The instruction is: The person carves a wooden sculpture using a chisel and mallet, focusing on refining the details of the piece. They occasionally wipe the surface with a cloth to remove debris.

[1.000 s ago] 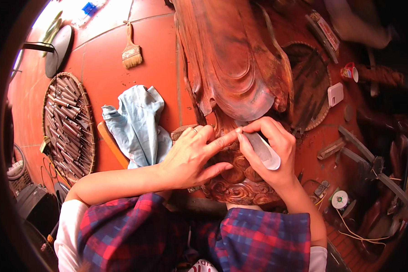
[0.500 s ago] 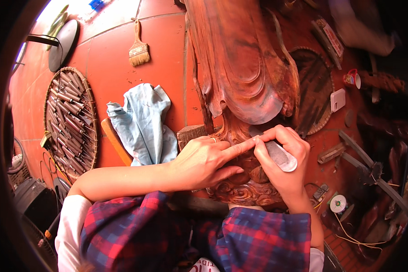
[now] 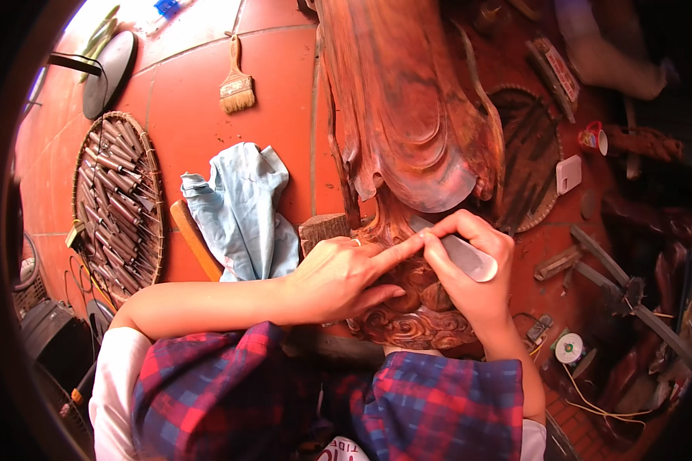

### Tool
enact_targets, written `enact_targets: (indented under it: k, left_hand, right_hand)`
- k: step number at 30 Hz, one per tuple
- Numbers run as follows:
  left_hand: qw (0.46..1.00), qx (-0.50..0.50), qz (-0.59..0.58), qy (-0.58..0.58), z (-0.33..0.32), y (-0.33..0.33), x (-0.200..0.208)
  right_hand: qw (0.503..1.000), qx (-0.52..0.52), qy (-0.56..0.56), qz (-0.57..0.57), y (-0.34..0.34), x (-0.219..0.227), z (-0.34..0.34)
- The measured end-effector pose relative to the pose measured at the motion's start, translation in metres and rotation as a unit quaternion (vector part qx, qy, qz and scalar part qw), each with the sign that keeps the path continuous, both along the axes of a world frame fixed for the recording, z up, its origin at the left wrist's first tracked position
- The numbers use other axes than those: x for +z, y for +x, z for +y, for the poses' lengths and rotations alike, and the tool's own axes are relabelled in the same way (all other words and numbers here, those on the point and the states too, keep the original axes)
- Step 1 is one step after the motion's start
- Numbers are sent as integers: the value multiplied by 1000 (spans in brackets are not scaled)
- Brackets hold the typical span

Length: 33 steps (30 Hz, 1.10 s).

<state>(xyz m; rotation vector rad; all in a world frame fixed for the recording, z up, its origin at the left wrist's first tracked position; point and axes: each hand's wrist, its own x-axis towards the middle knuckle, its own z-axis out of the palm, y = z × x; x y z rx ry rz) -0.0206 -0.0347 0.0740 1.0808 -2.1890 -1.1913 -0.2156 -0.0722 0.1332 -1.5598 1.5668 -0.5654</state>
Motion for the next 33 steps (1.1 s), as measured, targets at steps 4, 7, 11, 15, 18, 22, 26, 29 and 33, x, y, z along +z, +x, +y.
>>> enact_targets:
  k: [4,7,11,15,18,22,26,29,33]
  left_hand:
    - [1000,-6,13,-14,-7,-7,8]
    - [1000,-3,-6,6,-4,-4,1]
    - [997,-18,59,-52,-2,-6,-1]
    - [977,-87,160,-113,7,7,-8]
    - [979,-55,183,-68,11,28,-37]
    - [981,161,104,-24,20,50,-73]
    - [990,137,3,-36,45,79,-120]
    - [994,89,-29,-53,52,88,-136]
    - [994,72,-23,-79,56,91,-152]
  right_hand:
    - [997,27,-62,39,-1,5,-4]
    - [999,40,-33,14,-3,3,-9]
    - [997,20,-46,62,-14,10,-8]
    - [999,-8,3,49,-14,2,-10]
    - [993,-11,-72,92,-17,-12,-7]
    - [993,-24,-87,71,-18,-30,3]
    - [994,-51,-68,70,-13,-36,5]
    - [991,-51,-112,53,-10,-47,4]
    - [992,-93,-27,77,-11,-31,-5]
